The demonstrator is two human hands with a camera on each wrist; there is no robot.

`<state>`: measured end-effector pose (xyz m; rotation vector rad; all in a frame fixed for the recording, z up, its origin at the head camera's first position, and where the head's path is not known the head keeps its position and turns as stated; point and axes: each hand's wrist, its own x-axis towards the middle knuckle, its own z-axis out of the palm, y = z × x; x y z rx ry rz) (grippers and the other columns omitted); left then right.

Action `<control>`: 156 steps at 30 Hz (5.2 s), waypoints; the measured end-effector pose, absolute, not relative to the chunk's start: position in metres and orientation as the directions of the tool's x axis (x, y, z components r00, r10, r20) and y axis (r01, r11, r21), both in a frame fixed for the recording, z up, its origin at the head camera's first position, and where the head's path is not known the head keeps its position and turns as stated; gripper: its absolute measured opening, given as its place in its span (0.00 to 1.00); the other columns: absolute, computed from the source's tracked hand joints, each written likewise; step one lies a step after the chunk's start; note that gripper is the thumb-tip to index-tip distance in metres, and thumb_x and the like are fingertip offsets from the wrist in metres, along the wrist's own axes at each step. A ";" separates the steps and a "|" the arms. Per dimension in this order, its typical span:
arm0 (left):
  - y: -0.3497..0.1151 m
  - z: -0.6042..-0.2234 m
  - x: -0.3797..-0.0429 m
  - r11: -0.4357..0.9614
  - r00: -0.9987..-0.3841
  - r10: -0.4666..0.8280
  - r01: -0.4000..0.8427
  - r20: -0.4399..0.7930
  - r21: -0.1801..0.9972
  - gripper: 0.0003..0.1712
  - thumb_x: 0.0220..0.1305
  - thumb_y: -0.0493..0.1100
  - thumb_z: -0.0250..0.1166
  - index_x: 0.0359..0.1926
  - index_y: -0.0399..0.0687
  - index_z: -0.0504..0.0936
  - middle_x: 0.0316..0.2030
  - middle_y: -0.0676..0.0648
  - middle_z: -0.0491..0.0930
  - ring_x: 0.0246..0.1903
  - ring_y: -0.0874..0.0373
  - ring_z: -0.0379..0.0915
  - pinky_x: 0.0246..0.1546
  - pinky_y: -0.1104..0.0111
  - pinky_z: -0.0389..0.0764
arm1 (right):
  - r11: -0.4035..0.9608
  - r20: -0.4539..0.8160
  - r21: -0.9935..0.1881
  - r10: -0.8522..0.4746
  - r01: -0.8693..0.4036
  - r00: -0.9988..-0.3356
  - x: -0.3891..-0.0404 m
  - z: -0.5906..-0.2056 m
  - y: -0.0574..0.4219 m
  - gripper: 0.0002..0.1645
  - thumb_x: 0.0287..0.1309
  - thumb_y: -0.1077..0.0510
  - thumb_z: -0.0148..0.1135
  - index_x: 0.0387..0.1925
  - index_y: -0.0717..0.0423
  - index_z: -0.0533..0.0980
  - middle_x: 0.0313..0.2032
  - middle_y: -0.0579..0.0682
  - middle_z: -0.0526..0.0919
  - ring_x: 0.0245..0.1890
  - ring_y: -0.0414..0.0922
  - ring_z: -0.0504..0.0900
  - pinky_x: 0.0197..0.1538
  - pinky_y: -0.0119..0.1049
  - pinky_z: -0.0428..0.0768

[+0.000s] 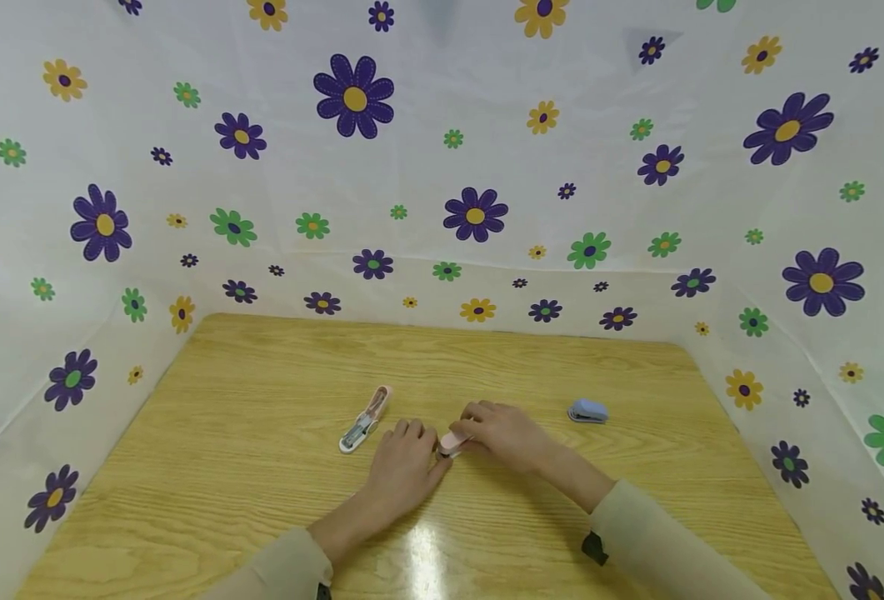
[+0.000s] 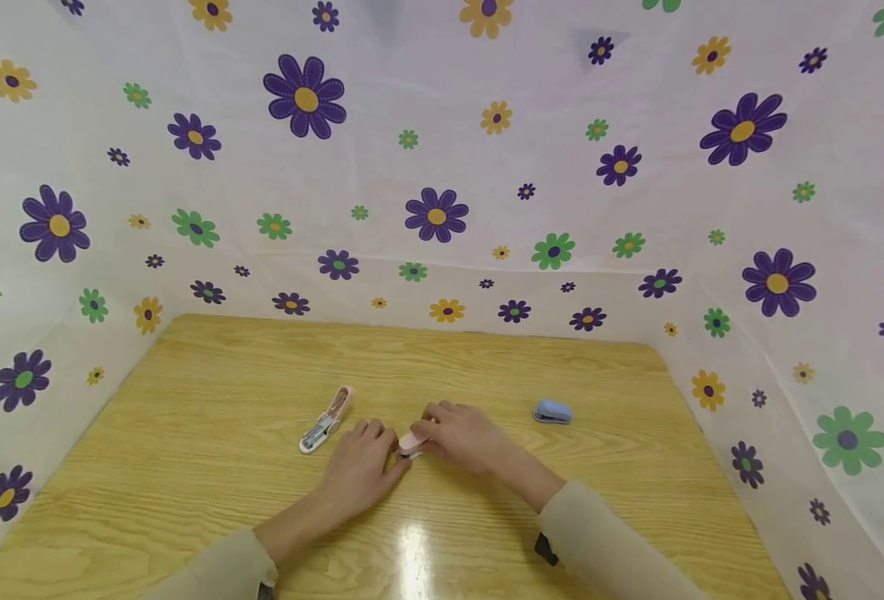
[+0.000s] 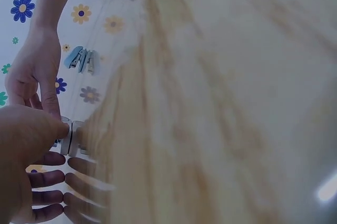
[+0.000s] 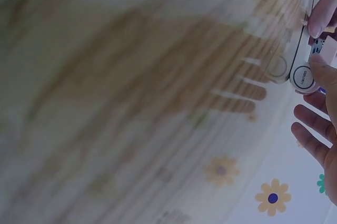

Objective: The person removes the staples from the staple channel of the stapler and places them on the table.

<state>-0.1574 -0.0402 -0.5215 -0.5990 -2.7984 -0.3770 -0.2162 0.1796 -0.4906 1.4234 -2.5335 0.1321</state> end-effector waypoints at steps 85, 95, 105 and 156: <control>-0.038 -0.520 -0.159 0.923 -0.911 0.326 0.365 0.252 0.126 0.23 0.65 0.62 0.73 0.40 0.49 0.82 0.37 0.47 0.81 0.40 0.51 0.76 0.38 0.59 0.79 | 0.696 0.153 -0.310 -0.635 -0.647 -0.757 -0.248 -0.483 0.202 0.26 0.64 0.40 0.71 0.58 0.49 0.84 0.49 0.45 0.88 0.47 0.44 0.86 0.47 0.41 0.85; -0.040 -0.519 -0.158 0.927 -0.912 0.323 0.359 0.252 0.110 0.23 0.65 0.63 0.72 0.40 0.48 0.82 0.36 0.47 0.80 0.38 0.52 0.74 0.36 0.60 0.77 | 0.712 0.121 -0.306 -0.630 -0.632 -0.767 -0.250 -0.483 0.199 0.27 0.67 0.40 0.68 0.61 0.49 0.82 0.53 0.48 0.88 0.53 0.49 0.86 0.54 0.50 0.86; -0.038 -0.519 -0.158 0.931 -0.911 0.322 0.355 0.259 0.090 0.23 0.65 0.63 0.72 0.41 0.48 0.82 0.35 0.47 0.79 0.37 0.53 0.74 0.36 0.60 0.78 | 0.719 0.110 -0.404 -0.575 -0.565 -0.811 -0.241 -0.476 0.198 0.30 0.67 0.43 0.70 0.64 0.53 0.80 0.54 0.50 0.87 0.51 0.48 0.87 0.52 0.47 0.87; -0.037 -0.518 -0.159 0.928 -0.910 0.321 0.357 0.263 0.104 0.22 0.65 0.61 0.73 0.39 0.47 0.82 0.36 0.47 0.79 0.39 0.51 0.75 0.36 0.59 0.77 | 0.523 -0.153 -0.851 -0.339 -0.051 -0.928 -0.191 -0.481 0.141 0.07 0.68 0.65 0.67 0.41 0.68 0.86 0.30 0.57 0.90 0.26 0.44 0.88 0.29 0.33 0.85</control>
